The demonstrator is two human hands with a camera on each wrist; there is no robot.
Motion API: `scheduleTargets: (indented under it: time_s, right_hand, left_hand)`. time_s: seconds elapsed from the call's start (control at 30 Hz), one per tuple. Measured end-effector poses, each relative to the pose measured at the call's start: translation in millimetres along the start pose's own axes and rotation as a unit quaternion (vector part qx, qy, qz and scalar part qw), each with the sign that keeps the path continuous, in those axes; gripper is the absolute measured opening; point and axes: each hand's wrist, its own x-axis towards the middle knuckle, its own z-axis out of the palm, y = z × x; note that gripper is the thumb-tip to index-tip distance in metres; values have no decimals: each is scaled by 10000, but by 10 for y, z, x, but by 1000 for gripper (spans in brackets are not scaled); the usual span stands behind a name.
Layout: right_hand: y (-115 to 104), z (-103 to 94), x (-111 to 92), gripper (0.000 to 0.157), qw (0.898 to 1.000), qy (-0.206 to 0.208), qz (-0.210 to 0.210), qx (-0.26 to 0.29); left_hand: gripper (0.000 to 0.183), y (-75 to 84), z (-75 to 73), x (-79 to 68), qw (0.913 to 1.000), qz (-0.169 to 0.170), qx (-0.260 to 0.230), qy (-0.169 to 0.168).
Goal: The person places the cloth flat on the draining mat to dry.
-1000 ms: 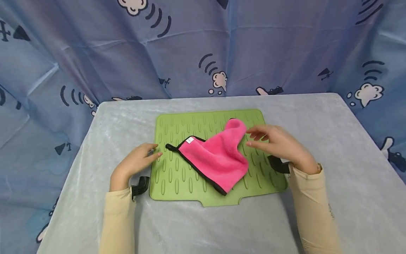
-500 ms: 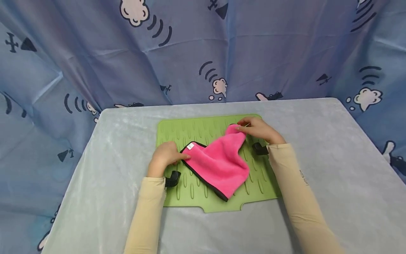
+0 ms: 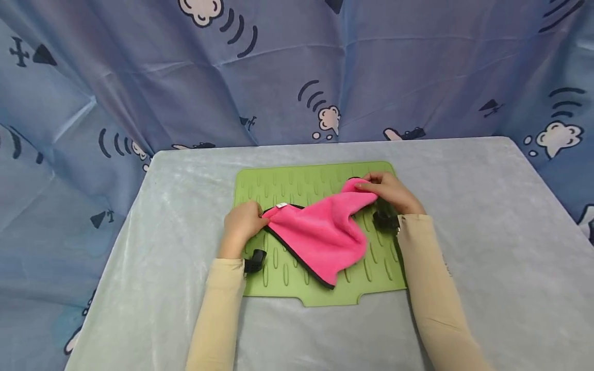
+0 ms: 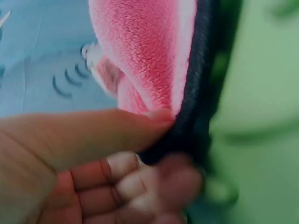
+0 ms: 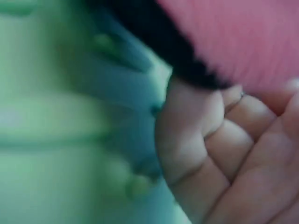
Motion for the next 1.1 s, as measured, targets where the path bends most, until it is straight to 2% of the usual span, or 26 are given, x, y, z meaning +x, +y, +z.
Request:
scheduleTargets:
  time_s: [0.07, 0.13, 0.23, 0.3, 0.4, 0.47, 0.5, 0.57, 0.6, 0.63, 0.67, 0.8, 0.9, 0.97, 1.1]
  right_hand:
    - [43, -33, -25, 20, 9989, 24, -34, 475]
    - [74, -66, -52, 16, 9961, -24, -75, 876]
    - [111, -108, -91, 15, 9901, -93, -113, 1393]
    - [125, -122, -115, 15, 9853, -64, -133, 1703]
    - [134, -117, -153, 15, 9722, 8, -255, 2326]
    - [138, -97, -162, 17, 9516, 78, -460, 3037]
    - [137, -82, -161, 19, 9379, 111, -616, 3411]
    - [135, -53, -144, 22, 9101, 209, -909, 4038]
    - [132, -37, -131, 24, 8995, 271, -988, 4248]
    - [131, -26, -115, 25, 8948, 333, -981, 4343]
    - [132, -18, -100, 26, 8957, 393, -894, 4339]
    - [156, -27, -61, 29, 9296, 448, 31, 3658]
    - [175, -75, -67, 25, 9502, 340, 449, 3064]
    - [179, -120, -84, 21, 9619, 343, 459, 2674]
    - [172, -225, -138, 17, 9801, 276, 433, 1918]
  left_hand:
    - [25, -91, -46, 42, 9988, 41, -489, 8]
    - [12, -167, -91, 95, 9934, 48, -1150, -21]
    - [21, -236, -128, 204, 9742, -26, -2257, 69]
    - [25, -253, -130, 276, 9515, -105, -3073, 118]
    - [29, -260, -80, 360, 9088, -274, -4154, 264]
    - [30, -271, -14, 390, 8776, -500, -4760, 279]
    - [30, -278, 24, 402, 8632, -614, -5004, 273]
    - [31, -285, 90, 420, 8404, -791, -5349, 368]
    - [32, -288, 117, 428, 8312, -848, -5480, 415]
    - [32, -291, 139, 435, 8237, -895, -5580, 470]
    - [33, -289, 154, 443, 8187, -892, -5648, 532]
    - [38, -270, 173, 472, 8089, -866, -5770, 727]
    - [44, -245, 165, 480, 8097, -946, -5757, 625]
    - [45, -226, 149, 470, 8182, -1023, -5634, 519]
    - [37, -216, 110, 438, 8492, -1089, -5167, 76]
